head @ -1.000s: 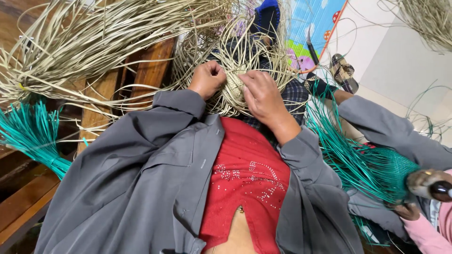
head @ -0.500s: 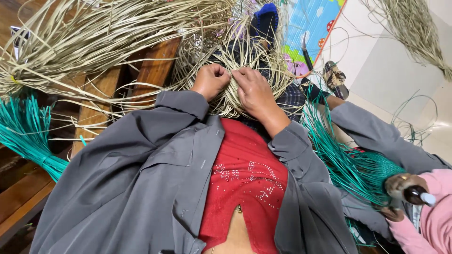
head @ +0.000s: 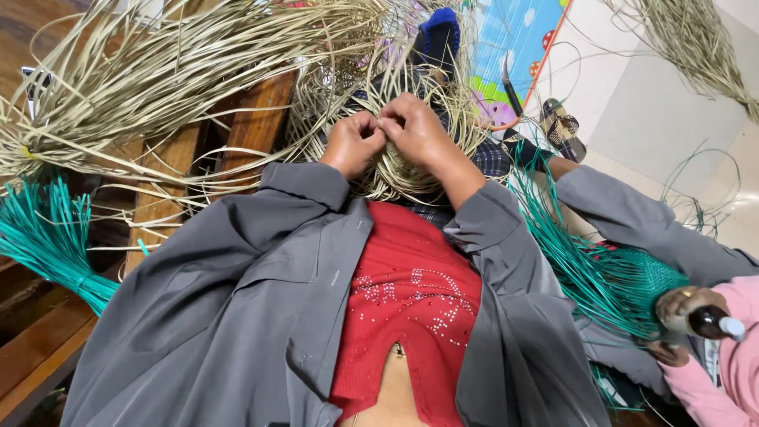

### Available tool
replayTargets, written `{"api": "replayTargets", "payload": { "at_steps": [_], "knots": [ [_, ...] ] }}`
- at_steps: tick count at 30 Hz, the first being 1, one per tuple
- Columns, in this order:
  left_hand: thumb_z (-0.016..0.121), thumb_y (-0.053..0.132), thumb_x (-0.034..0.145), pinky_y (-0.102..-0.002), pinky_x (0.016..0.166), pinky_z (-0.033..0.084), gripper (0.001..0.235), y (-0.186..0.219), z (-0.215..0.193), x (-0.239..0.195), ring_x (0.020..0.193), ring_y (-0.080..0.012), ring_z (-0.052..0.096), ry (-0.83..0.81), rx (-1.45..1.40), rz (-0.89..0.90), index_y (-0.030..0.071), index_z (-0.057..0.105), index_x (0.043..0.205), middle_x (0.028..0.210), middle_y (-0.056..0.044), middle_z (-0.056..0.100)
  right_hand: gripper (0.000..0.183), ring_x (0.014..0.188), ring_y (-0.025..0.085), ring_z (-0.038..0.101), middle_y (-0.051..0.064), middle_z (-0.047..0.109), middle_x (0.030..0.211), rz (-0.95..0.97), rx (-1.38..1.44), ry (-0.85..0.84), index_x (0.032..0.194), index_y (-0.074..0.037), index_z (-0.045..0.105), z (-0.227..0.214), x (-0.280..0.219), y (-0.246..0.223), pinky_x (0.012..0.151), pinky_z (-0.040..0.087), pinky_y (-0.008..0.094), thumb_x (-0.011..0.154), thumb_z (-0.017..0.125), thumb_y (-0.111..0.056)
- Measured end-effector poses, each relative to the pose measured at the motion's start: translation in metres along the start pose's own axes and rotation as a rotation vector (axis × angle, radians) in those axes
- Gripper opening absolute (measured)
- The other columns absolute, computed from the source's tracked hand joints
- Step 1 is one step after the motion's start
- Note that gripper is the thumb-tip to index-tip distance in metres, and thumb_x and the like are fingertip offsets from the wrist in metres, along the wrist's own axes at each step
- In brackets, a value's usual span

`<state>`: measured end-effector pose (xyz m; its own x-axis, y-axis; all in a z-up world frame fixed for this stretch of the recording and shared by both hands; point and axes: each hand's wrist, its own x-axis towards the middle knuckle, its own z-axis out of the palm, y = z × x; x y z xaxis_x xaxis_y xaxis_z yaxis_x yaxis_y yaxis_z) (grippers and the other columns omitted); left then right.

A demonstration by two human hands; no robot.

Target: Weave dried straw fibers together by hand to create a craft item

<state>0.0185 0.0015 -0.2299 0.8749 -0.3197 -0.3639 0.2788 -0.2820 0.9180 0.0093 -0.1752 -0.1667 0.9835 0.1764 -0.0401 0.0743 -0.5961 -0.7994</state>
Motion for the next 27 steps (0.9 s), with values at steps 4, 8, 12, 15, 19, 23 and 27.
{"api": "replayTargets", "payload": {
  "at_steps": [4, 8, 12, 15, 19, 23, 27],
  "knots": [
    [0.073, 0.019, 0.083, -0.027, 0.058, 0.047, 0.007, 0.005, -0.003, 0.001, 0.063, -0.0112, 0.058, -0.001, -0.031, 0.005, 0.013, 0.071, 0.079, 0.065, -0.001, 0.064, 0.011, 0.091, 0.031, 0.071, 0.011, 0.070, 0.093, -0.009, 0.116, 0.114, 0.095, -0.011, 0.077, -0.002, -0.003, 0.003, 0.081, 0.057, 0.042, 0.086, 0.082, -0.014],
    [0.072, 0.019, 0.084, -0.026, 0.056, 0.047, 0.009, -0.002, -0.001, 0.003, 0.061, -0.0111, 0.058, 0.027, -0.088, -0.044, 0.011, 0.071, 0.079, 0.064, -0.001, 0.065, 0.007, 0.102, 0.034, 0.070, 0.012, 0.073, 0.104, -0.217, 0.021, 0.108, 0.091, -0.007, 0.073, -0.023, -0.028, -0.028, 0.092, 0.053, 0.046, 0.090, 0.079, -0.003],
    [0.069, 0.017, 0.086, -0.023, 0.056, 0.045, 0.009, -0.011, 0.004, 0.007, 0.061, -0.0083, 0.057, 0.007, -0.140, -0.071, 0.010, 0.073, 0.081, 0.065, 0.000, 0.066, 0.013, 0.121, 0.029, 0.063, 0.003, 0.073, 0.123, -0.392, -0.494, 0.055, 0.094, -0.014, 0.063, -0.021, -0.054, -0.033, 0.098, 0.048, 0.046, 0.094, 0.074, -0.021],
    [0.071, 0.020, 0.086, -0.025, 0.055, 0.046, 0.010, -0.033, 0.007, 0.017, 0.060, -0.0092, 0.058, -0.033, -0.111, -0.034, 0.010, 0.072, 0.084, 0.066, 0.000, 0.066, 0.011, 0.117, 0.028, 0.065, 0.001, 0.074, 0.121, -0.414, -0.597, 0.085, 0.088, -0.015, 0.062, -0.021, -0.057, -0.049, 0.094, 0.048, 0.044, 0.096, 0.068, -0.020],
    [0.068, 0.017, 0.090, -0.025, 0.061, 0.046, 0.011, -0.006, -0.005, 0.000, 0.068, -0.0111, 0.057, -0.078, -0.101, -0.017, 0.007, 0.072, 0.089, 0.072, -0.001, 0.065, 0.011, 0.119, 0.028, 0.064, 0.002, 0.074, 0.121, -0.433, -0.625, 0.111, 0.088, -0.014, 0.062, -0.021, -0.059, -0.053, 0.096, 0.047, 0.043, 0.095, 0.068, -0.019],
    [0.071, 0.021, 0.091, -0.027, 0.059, 0.046, 0.013, -0.001, -0.005, -0.001, 0.066, -0.0114, 0.058, -0.064, -0.048, 0.010, 0.008, 0.073, 0.089, 0.071, -0.002, 0.067, 0.011, 0.119, 0.027, 0.063, 0.000, 0.075, 0.115, -0.311, -0.462, 0.060, 0.091, -0.016, 0.065, -0.030, -0.060, -0.061, 0.097, 0.044, 0.043, 0.099, 0.065, -0.022],
    [0.073, 0.020, 0.089, -0.026, 0.058, 0.045, 0.011, -0.011, 0.001, 0.003, 0.063, -0.0116, 0.058, -0.018, -0.070, 0.003, 0.010, 0.073, 0.084, 0.067, -0.002, 0.067, 0.006, 0.088, 0.021, 0.066, 0.009, 0.069, 0.090, 0.053, 0.430, 0.233, 0.109, -0.008, 0.066, -0.050, -0.068, -0.048, 0.085, 0.053, 0.038, 0.105, 0.062, -0.006]
  ]
}}
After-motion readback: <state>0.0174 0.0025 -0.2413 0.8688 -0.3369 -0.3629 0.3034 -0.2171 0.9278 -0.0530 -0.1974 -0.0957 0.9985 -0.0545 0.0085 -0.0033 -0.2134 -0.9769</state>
